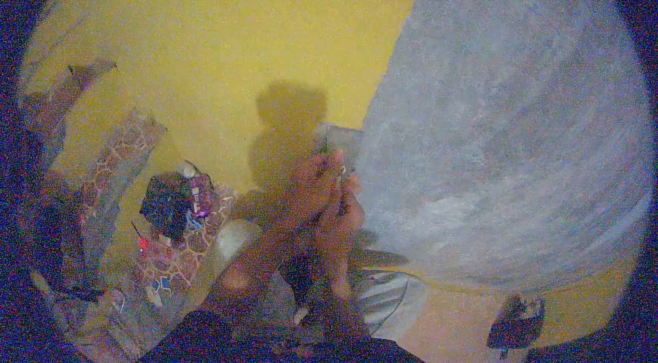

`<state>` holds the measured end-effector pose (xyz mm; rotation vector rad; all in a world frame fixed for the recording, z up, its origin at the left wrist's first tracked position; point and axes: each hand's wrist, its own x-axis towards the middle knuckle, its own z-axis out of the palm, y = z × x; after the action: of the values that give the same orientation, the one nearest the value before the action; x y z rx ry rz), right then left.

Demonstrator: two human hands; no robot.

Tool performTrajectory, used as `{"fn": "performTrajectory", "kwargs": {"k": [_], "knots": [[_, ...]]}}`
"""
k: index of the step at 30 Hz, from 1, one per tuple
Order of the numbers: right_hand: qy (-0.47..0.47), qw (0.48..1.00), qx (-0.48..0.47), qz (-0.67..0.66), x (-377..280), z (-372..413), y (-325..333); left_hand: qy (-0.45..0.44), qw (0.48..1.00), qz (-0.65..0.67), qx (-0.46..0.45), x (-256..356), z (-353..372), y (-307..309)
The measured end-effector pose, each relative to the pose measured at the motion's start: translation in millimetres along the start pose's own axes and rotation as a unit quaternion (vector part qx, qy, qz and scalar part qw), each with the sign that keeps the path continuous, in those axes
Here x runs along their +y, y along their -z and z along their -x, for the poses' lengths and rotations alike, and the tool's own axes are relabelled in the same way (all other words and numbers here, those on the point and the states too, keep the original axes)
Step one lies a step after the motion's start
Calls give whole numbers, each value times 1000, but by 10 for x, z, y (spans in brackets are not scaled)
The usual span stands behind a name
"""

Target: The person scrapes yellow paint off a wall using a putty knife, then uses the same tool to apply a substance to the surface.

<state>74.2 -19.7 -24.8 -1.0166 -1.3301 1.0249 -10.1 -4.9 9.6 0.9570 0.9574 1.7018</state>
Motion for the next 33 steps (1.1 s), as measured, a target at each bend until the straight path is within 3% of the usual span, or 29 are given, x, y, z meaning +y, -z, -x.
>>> {"fn": "performTrajectory", "kwargs": {"k": [1, 2, 3, 4, 6, 10, 12, 14, 17, 21, 23, 27, 29, 33], "knots": [[53, 998, 16, 8, 41, -98, -26, 1, 1000, 2, 1, 62, -41, -13], [104, 994, 34, 17, 41, -186, -44, -53, 995, -79, 26, 145, -126, -25], [99, 994, 36, 20, -176, -260, -58, -105, 980, -160, 49, 240, -178, -43], [94, 995, 1, 27, -535, -346, -74, -100, 981, -161, 47, 383, -210, -109], [92, 995, -33, 33, -745, -386, -64, -56, 995, 45, 66, 654, -256, -253], [155, 984, -13, 90, -498, -334, -35, -140, 983, -97, 67, 324, -163, -81], [162, 982, -1, 98, -160, -160, 29, -74, 989, -123, 24, -69, -138, 89], [58, 995, -27, 77, 66, -16, 57, -60, 994, -88, 37, -26, -58, 47], [20, 999, -34, 19, 47, 77, 45, -4, 999, -40, 25, -25, 14, 51], [1, 1000, -24, 2, 11, 82, -60, 17, 999, 38, -11, -160, -74, 102], [53, 999, 9, 1, 26, 84, -115, 4, 999, 39, -17, -163, -55, 125], [58, 998, 0, -1, -180, 122, -143, 8, 999, -14, -33, -137, -79, 183], [-12, 999, -27, 33, -182, 113, -80, 3, 999, -17, -28, -203, -103, 175], [-4, 1000, -23, 18, -224, 106, -39, 44, 999, 5, -16, -139, -91, 106]]}}
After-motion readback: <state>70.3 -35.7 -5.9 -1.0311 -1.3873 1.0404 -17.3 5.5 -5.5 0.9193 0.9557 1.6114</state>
